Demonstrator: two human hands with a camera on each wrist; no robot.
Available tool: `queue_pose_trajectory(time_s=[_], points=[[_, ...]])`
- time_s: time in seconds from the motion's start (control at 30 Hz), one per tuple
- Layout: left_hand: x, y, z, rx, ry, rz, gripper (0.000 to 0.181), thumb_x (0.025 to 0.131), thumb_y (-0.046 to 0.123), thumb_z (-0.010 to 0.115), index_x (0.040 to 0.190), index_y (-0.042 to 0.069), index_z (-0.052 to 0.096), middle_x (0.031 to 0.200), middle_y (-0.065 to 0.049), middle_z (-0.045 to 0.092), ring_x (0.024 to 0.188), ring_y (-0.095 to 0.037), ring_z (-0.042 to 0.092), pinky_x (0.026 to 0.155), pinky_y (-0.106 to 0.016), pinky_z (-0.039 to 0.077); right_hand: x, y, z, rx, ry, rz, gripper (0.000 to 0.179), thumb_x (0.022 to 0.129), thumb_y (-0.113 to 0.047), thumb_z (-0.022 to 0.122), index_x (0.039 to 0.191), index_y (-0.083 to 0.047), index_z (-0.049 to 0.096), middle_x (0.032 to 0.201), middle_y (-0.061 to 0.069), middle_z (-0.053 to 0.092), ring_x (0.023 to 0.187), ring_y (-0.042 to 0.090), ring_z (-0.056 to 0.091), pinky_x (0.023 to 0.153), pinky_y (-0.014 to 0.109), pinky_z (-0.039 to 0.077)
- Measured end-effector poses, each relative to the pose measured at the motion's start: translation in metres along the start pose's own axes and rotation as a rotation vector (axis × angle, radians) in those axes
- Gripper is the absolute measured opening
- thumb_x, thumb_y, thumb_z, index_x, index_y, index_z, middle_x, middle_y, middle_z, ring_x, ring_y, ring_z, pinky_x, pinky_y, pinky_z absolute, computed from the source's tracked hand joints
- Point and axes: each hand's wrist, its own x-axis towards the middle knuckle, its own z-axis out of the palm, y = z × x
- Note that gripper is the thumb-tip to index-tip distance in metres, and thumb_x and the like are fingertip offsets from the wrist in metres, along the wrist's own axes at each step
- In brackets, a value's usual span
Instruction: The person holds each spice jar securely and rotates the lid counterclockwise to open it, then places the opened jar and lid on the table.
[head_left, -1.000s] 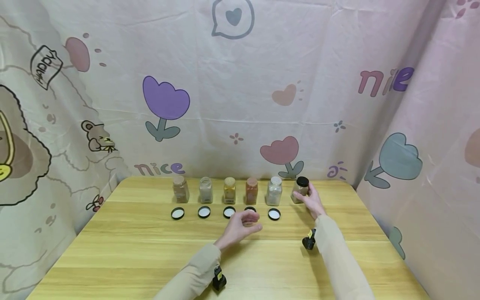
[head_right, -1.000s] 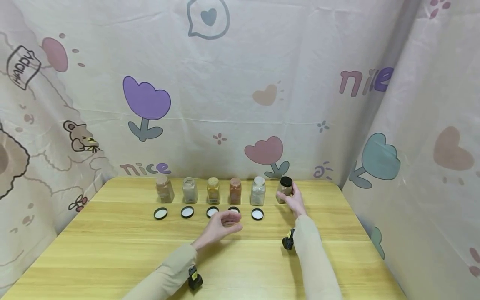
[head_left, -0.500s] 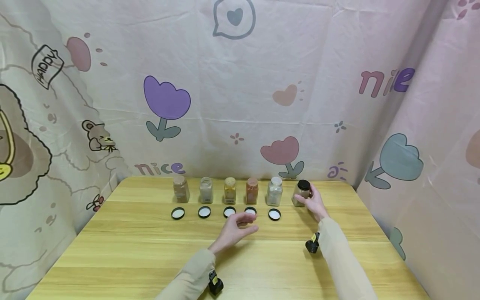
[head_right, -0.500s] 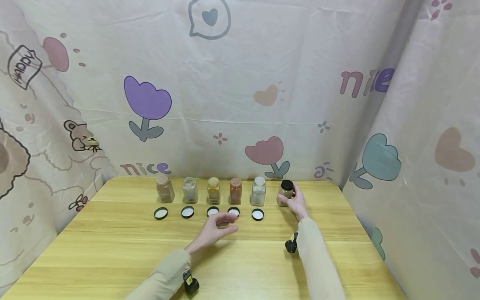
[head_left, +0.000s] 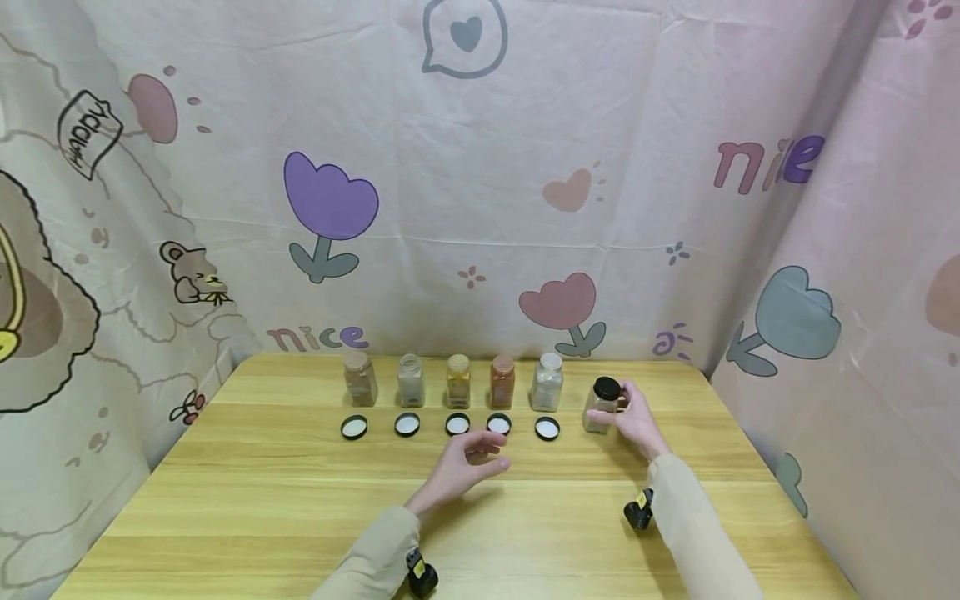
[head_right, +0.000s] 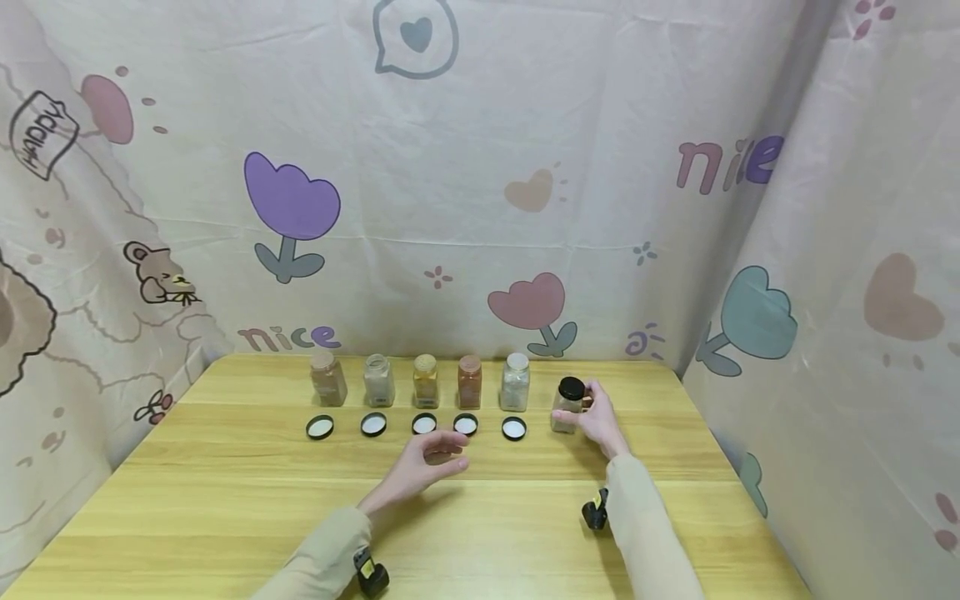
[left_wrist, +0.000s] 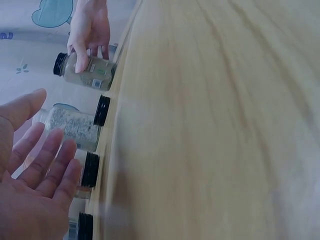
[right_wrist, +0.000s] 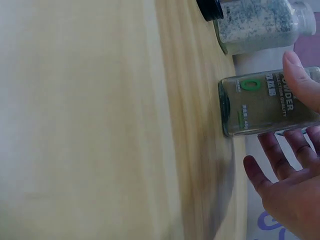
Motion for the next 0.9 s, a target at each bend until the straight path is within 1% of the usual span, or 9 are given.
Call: queue_pose_trajectory(time_s=[0.17, 0.27, 0.43, 0.5, 0.63, 0.73, 0.8, 0.9], points=[[-0.001, 0.001, -0.010, 0.010, -0.004, 0.012, 0.043, 0.093, 0.016, 0.073, 0.127, -0.006, 0.061, 0.129, -0.026, 0.064, 0.121, -0.045, 0.059, 0.108, -0.052, 0.050, -0.009, 0.001, 0.001, -0.056, -0.031, -0.035, 0.058, 0.078, -0.016, 0.088, 0.115, -0.002, 0.046, 0.123, 0.021, 0.058, 0.110, 0.031, 0.055, 0.087, 0.026, 0.044], [-0.002, 0.003, -0.019, 0.020, 0.003, 0.021, 0.044, 0.094, 0.017, 0.072, 0.130, -0.005, 0.060, 0.130, -0.025, 0.064, 0.122, -0.045, 0.059, 0.109, -0.053, 0.049, -0.014, 0.000, 0.002, -0.065, -0.049, -0.055, 0.058, 0.076, -0.016, 0.089, 0.111, -0.003, 0.046, 0.118, 0.019, 0.061, 0.107, 0.029, 0.057, 0.087, 0.027, 0.045], [-0.004, 0.003, -0.031, 0.037, 0.008, 0.029, 0.047, 0.093, 0.017, 0.073, 0.132, -0.004, 0.059, 0.133, -0.025, 0.062, 0.125, -0.042, 0.058, 0.114, -0.055, 0.044, -0.023, -0.004, 0.006, -0.040, -0.087, -0.092, 0.057, 0.072, -0.013, 0.091, 0.105, -0.002, 0.046, 0.108, 0.015, 0.063, 0.097, 0.021, 0.058, 0.085, 0.028, 0.047], [-0.005, 0.003, -0.035, 0.036, 0.009, 0.031, 0.047, 0.093, 0.017, 0.073, 0.133, -0.004, 0.058, 0.134, -0.026, 0.061, 0.127, -0.041, 0.057, 0.115, -0.058, 0.041, -0.026, -0.006, 0.008, -0.024, -0.101, -0.105, 0.056, 0.071, -0.011, 0.091, 0.104, -0.002, 0.046, 0.105, 0.014, 0.064, 0.093, 0.018, 0.058, 0.084, 0.028, 0.048], [-0.008, 0.003, -0.044, 0.043, 0.013, 0.036, 0.046, 0.093, 0.017, 0.073, 0.133, -0.001, 0.059, 0.134, -0.027, 0.062, 0.127, -0.040, 0.057, 0.116, -0.061, 0.039, -0.033, -0.011, 0.013, 0.008, -0.151, -0.117, 0.057, 0.071, -0.008, 0.091, 0.105, -0.001, 0.046, 0.104, 0.014, 0.066, 0.091, 0.016, 0.060, 0.084, 0.029, 0.050], [-0.009, 0.004, -0.049, 0.061, 0.025, 0.037, 0.043, 0.092, 0.017, 0.074, 0.131, 0.003, 0.061, 0.132, -0.026, 0.063, 0.125, -0.039, 0.059, 0.115, -0.060, 0.040, -0.037, -0.015, 0.019, 0.017, -0.192, -0.133, 0.059, 0.070, -0.007, 0.091, 0.106, 0.000, 0.045, 0.104, 0.016, 0.068, 0.090, 0.016, 0.062, 0.085, 0.030, 0.052], [-0.009, 0.004, -0.052, 0.070, 0.030, 0.035, 0.043, 0.091, 0.017, 0.075, 0.131, 0.004, 0.062, 0.132, -0.026, 0.064, 0.124, -0.039, 0.059, 0.116, -0.060, 0.040, -0.040, -0.017, 0.024, 0.022, -0.207, -0.140, 0.060, 0.069, -0.007, 0.092, 0.106, -0.001, 0.046, 0.103, 0.015, 0.068, 0.089, 0.015, 0.062, 0.083, 0.028, 0.053], [-0.009, 0.006, -0.055, 0.081, 0.020, 0.028, 0.045, 0.091, 0.018, 0.075, 0.131, 0.004, 0.062, 0.132, -0.026, 0.064, 0.124, -0.038, 0.059, 0.116, -0.060, 0.039, -0.043, -0.020, 0.032, 0.037, -0.237, -0.164, 0.060, 0.068, -0.007, 0.092, 0.105, -0.001, 0.046, 0.102, 0.014, 0.068, 0.088, 0.014, 0.063, 0.081, 0.025, 0.053]])
